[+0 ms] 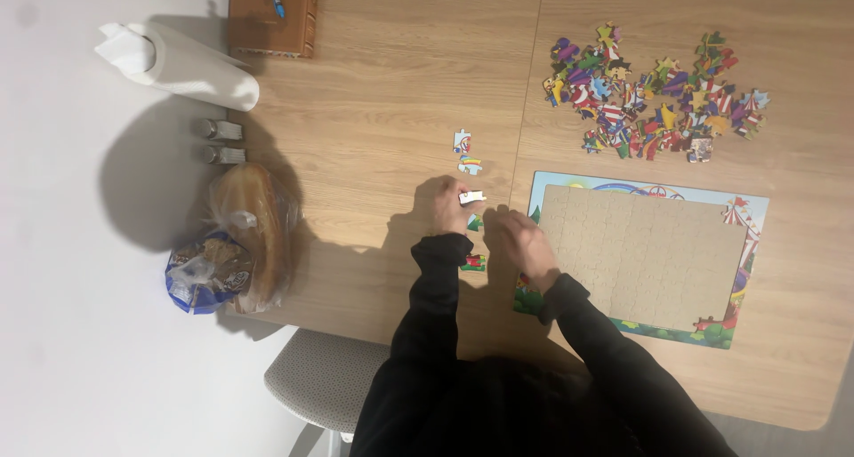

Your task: The person assembles a jigsaw puzzle on a wooden table, picking up pieces, rotating them, and placing them into the puzzle board. The person works on the border and inner sections, gradually completing more of the puzzle.

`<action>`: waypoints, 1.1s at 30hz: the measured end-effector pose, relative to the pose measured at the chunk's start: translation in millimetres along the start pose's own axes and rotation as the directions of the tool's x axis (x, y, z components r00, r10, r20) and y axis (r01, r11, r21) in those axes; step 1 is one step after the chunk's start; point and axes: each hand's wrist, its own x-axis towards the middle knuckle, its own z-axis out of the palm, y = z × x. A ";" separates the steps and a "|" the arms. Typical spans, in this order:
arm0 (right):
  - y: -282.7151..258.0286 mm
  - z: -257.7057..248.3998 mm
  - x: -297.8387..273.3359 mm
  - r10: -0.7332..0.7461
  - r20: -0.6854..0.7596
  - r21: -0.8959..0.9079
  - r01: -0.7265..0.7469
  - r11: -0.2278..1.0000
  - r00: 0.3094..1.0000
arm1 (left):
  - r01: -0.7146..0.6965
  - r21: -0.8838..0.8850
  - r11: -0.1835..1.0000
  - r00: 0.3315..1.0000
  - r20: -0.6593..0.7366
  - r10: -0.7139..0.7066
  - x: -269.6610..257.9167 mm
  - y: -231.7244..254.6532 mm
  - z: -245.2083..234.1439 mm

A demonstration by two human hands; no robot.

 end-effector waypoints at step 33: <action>-18.9 -21.8 25.2 0.515 -0.015 0.696 -0.361 0.621 0.857 | 0.082 -0.549 0.832 0.993 -0.027 -0.116 -46.7 29.3 11.9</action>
